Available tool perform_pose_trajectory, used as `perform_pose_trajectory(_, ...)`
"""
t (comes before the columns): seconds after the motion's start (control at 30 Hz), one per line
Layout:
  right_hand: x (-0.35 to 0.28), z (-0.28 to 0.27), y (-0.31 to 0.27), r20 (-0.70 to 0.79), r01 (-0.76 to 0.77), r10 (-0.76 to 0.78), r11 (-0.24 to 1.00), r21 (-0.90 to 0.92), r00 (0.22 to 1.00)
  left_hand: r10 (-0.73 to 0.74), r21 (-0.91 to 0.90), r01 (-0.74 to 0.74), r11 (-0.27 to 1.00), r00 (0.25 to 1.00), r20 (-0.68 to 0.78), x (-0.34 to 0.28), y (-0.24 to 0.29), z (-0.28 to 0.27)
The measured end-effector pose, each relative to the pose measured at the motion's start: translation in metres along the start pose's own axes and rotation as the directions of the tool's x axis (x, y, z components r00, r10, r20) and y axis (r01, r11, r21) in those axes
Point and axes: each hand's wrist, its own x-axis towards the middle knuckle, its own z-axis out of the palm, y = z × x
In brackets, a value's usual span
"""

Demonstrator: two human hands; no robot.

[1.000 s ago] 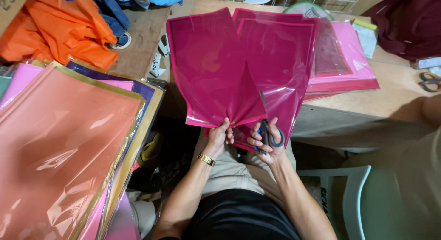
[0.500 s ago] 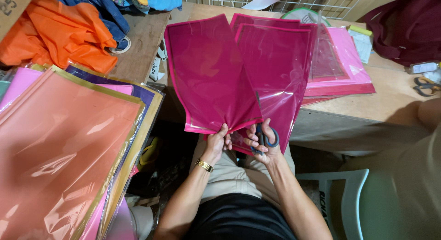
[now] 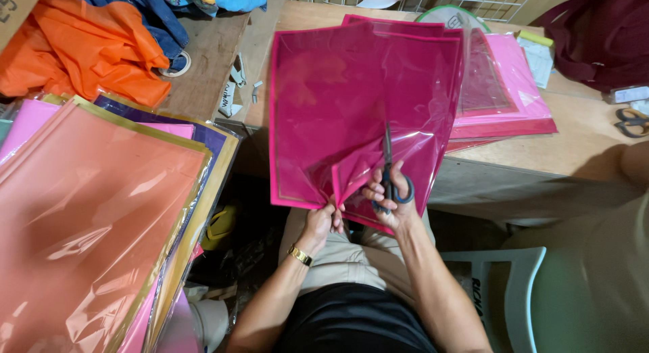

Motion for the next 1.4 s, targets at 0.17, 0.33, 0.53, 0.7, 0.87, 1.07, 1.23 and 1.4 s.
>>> perform_pose_trajectory(0.17,0.010,0.006,-0.004,-0.035,0.031,-0.034,0.997,-0.073,0.999,-0.031,-0.027,0.031,0.999,0.999,-0.011,-0.015,-0.005,0.003)
perform_pose_trajectory(0.33,0.022,0.020,-0.007,-0.022,0.035,-0.036,0.998,-0.058,0.999,-0.043,-0.005,0.043,0.999,0.997,-0.065,-0.006,-0.035,-0.005)
perform_pose_trajectory(0.53,0.049,0.009,-0.027,-0.039,-0.003,0.000,0.998,-0.057,0.999,-0.063,0.008,0.064,0.998,0.994,-0.086,-0.046,-0.012,0.009)
perform_pose_trajectory(0.7,0.080,0.002,-0.046,0.053,-0.025,0.027,0.999,-0.034,0.998,-0.087,-0.025,0.086,0.996,0.994,-0.065,-0.078,0.011,0.005)
perform_pose_trajectory(0.87,0.124,-0.009,-0.082,0.091,-0.052,0.049,0.998,0.034,0.995,-0.196,0.012,0.198,0.980,0.977,-0.078,-0.119,0.034,0.004)
perform_pose_trajectory(1.07,0.207,-0.003,-0.229,-0.037,0.091,-0.095,0.990,-0.106,0.995,-0.115,0.186,0.109,0.976,0.993,0.019,-0.146,-0.003,-0.041)
perform_pose_trajectory(1.23,0.161,0.044,-0.341,0.218,0.365,-0.358,0.931,0.012,0.908,-0.264,0.313,0.308,0.898,0.949,-0.174,-0.146,0.020,-0.043)
perform_pose_trajectory(1.4,0.004,0.109,-0.184,0.026,0.518,-0.702,0.499,-0.695,0.711,-0.234,0.516,0.278,0.810,0.961,-0.150,-0.077,0.044,-0.007)
